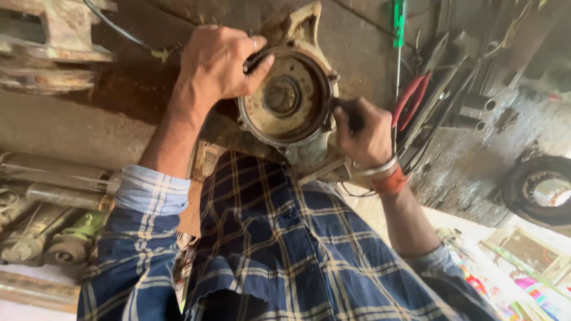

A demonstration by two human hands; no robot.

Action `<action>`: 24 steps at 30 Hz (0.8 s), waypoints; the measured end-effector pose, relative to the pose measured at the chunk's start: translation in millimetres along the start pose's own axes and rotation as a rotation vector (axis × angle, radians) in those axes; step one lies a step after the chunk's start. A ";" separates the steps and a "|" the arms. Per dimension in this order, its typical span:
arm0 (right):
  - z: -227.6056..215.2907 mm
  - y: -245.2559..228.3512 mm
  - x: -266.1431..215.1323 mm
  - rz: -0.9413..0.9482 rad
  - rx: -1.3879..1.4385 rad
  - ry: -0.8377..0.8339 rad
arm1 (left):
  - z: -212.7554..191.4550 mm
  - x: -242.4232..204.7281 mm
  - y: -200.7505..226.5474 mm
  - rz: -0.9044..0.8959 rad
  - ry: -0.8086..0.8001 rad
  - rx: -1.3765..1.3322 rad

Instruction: The person uses a scraper to remove rust and debris from the inner rim of a metal housing component. They rotate the part to access different areas and then place the cleaned component onto a nearby workbench.

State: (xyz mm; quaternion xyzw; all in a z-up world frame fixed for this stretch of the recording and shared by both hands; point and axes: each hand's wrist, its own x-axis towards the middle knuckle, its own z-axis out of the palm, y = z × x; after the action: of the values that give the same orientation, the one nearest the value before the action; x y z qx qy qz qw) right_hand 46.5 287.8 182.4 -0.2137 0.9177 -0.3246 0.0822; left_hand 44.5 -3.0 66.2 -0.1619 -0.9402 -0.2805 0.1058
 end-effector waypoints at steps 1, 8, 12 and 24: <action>2.2 0.0 4.2 -0.024 0.024 0.014 | -1.5 0.8 -2.6 -0.004 -0.012 0.007; 3.1 6.4 -0.9 0.018 0.000 0.041 | 3.9 -1.5 -1.5 0.011 0.071 0.018; 1.4 9.6 -17.1 0.087 0.057 0.024 | 10.2 -13.1 -2.5 0.001 -0.005 -0.017; -2.6 14.3 -34.5 0.103 0.028 -0.122 | 7.1 -10.0 -5.5 0.111 0.057 0.056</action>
State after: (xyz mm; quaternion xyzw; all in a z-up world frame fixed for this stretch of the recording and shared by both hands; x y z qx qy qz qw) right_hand 71.7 314.5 175.8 -0.1843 0.9161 -0.3193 0.1578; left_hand 51.0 -5.8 54.7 -0.2028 -0.9338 -0.2523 0.1523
